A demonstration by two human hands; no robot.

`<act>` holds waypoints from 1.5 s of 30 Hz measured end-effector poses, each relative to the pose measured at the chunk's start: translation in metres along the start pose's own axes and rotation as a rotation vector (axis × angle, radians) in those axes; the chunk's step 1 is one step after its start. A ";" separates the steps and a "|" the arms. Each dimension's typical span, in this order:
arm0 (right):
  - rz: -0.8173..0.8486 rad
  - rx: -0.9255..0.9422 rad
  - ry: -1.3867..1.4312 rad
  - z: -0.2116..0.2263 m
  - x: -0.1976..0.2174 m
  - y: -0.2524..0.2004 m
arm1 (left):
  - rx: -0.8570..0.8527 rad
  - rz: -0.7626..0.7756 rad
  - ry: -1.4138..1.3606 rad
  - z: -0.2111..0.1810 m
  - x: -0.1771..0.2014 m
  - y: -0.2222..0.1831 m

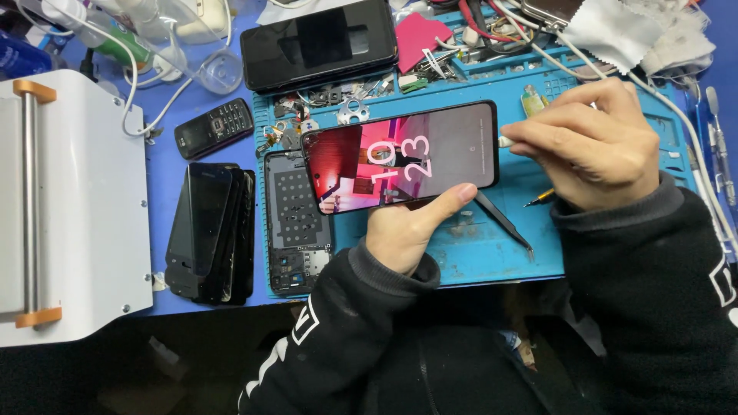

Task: The person tests a smartphone's screen and interface, then disassembles it by removing the back cover and battery. They hold the empty phone frame and brush its interior and edges with a small brush, then handle a small flex cable component on the work mat.

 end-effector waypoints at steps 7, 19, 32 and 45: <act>0.018 -0.045 0.054 0.002 -0.003 -0.002 | 0.006 -0.010 -0.132 0.009 0.001 0.000; 0.002 -0.063 0.029 0.011 -0.003 -0.001 | -0.075 -0.005 -0.170 0.014 0.000 0.001; 0.024 -0.089 0.054 0.008 -0.004 -0.004 | 0.028 -0.027 -0.222 0.014 -0.002 0.002; 0.076 -0.181 0.098 0.010 -0.005 -0.005 | -0.003 0.042 -0.165 0.013 -0.001 0.001</act>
Point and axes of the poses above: each hand's wrist, its own y-axis towards the middle knuckle, its own x-axis out of the back of the hand, z = x × y, the point moved 2 cm from there along y, towards the middle knuckle, and after that the axes turned 14 degrees about -x, right-handed, at the moved point
